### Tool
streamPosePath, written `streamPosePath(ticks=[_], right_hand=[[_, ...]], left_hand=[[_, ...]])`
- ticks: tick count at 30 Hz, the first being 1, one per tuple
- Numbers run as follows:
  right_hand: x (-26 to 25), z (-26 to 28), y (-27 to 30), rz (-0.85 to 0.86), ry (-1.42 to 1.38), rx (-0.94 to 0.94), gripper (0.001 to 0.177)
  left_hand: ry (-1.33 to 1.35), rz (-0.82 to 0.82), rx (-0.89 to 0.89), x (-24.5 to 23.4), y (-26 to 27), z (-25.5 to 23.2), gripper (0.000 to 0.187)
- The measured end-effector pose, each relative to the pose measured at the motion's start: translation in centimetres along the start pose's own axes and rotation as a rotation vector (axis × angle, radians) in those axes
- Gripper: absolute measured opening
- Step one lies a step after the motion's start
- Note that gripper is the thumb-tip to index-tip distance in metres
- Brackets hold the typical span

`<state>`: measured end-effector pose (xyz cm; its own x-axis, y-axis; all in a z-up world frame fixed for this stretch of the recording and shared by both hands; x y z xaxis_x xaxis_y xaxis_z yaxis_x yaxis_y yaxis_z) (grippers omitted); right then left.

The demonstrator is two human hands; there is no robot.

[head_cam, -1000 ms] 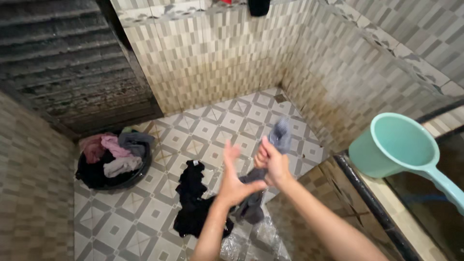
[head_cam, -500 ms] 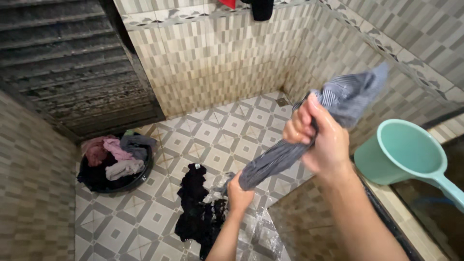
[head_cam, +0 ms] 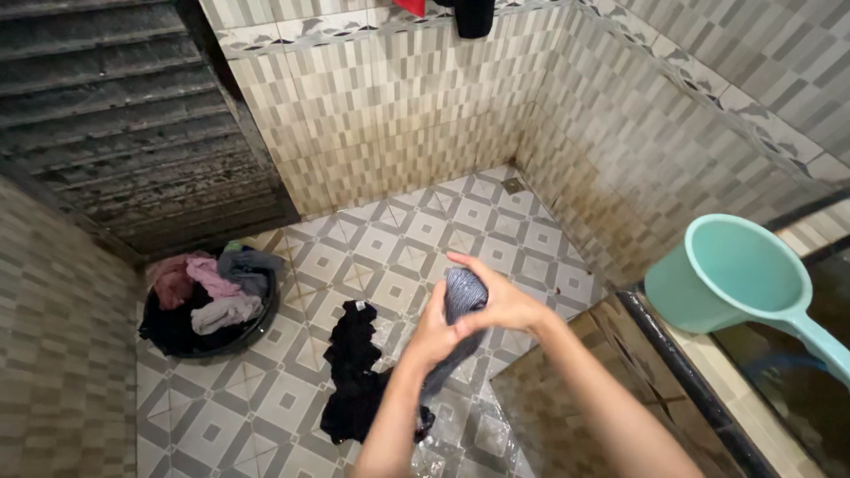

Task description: The person hand-washes several dark garments in a bathroom. They repeatedly scoop water from a built-in tub with a light blue plastic scoop and pour it over the clothes, then wring and squeeze each item to remove excess water.

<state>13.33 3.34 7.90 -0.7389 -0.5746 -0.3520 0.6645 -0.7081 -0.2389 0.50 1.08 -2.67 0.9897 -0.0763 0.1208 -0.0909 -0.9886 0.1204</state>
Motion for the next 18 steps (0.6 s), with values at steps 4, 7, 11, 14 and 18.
streamPosePath(ticks=[4,7,11,14,18], right_hand=[[1.6,-2.8,-2.2,-0.204,0.245,0.076,0.063],[3.4,-1.9,-2.6,-0.219,0.403,-0.049,0.043],[7.8,2.6,-0.7,-0.159,0.47,-0.244,0.035],[10.1,6.2,1.5,-0.244,0.453,-0.291,0.028],[8.6,8.5,3.7,-0.462,0.418,-0.142,0.023]], left_hand=[[0.677,0.056,-0.17,-2.9,1.9,1.3,0.071],[0.951,-0.155,-0.601,-4.4,5.4,3.4,0.072],[1.231,0.026,-0.837,-2.5,6.9,5.1,0.065],[1.254,0.25,-0.648,-0.6,2.6,6.7,0.047],[1.105,0.042,-0.621,-0.5,-0.3,9.9,0.032]])
Point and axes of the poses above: each hand's wrist, its own y-axis away from the middle knuckle, its own x-axis out of the palm, z = x × y, the point moved 6 cm from there along -y, towards the middle knuckle, and after that the axes turned 13 degrees about -x, right-handed, at the moved point
